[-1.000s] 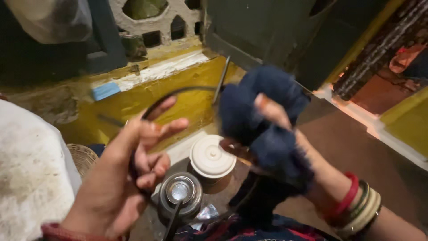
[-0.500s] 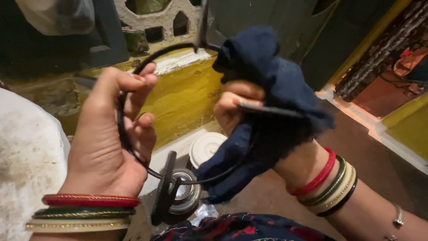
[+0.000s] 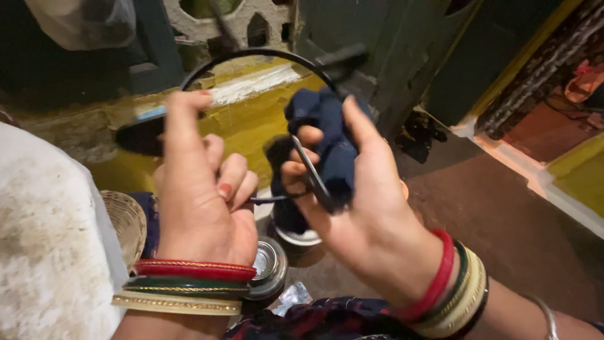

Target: The person holds a black headband and wipes it with a dark blue cloth. They repeatedly rub the cloth along the headband's surface and adjust their grip while continuing the cleaning motion.

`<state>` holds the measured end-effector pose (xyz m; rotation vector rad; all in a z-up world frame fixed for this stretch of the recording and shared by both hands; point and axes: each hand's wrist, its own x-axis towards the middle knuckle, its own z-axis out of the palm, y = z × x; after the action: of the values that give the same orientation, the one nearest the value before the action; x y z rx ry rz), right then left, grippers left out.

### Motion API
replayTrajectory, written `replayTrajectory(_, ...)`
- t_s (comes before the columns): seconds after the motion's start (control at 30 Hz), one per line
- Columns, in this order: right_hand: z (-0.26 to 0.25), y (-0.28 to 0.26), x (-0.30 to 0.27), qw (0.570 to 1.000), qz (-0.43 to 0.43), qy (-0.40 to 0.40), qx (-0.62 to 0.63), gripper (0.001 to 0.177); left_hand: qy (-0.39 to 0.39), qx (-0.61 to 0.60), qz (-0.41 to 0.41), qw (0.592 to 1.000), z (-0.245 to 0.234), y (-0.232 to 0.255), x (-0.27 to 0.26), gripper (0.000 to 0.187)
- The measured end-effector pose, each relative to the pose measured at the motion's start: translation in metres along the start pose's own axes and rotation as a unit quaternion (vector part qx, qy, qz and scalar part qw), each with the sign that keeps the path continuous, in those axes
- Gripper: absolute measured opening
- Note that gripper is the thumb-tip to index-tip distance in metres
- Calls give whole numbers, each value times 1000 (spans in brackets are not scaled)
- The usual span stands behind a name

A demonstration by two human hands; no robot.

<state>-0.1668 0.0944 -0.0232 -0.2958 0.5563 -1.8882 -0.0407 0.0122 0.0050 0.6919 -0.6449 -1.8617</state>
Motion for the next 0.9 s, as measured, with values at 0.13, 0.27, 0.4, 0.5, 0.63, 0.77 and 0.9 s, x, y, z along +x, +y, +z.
replayTrajectory(0.13, -9, 3, 11, 982, -22, 152, -108, 29, -54, 33, 16, 998, -5, 3, -7, 21)
replayTrajectory(0.27, 6, 3, 4, 974, -102, 101, -177, 35, -102, 7, 6, 995, -16, 24, -1, 20)
replayTrajectory(0.4, 2, -22, 15, 986, -116, 57, -109, 43, -110, 20, 8, 994, -30, 40, -8, 29)
replayTrajectory(0.5, -21, -61, 18, 951, -165, 241, -105, 50, -178, 20, 18, 984, -40, 50, -14, 27)
replayTrajectory(0.63, -33, -105, 13, 964, -199, -109, -137, 43, -136, 198, 66, 969, -47, 52, -12, 36)
replayTrajectory(0.77, -12, -88, 2, 902, -294, -103, -300, 35, -190, 278, 119, 934, -29, 32, -8, 36)
replayTrajectory(0.9, 4, -51, 6, 689, -475, -105, -537, 26, -247, 231, 87, 937, -9, -1, -30, 30)
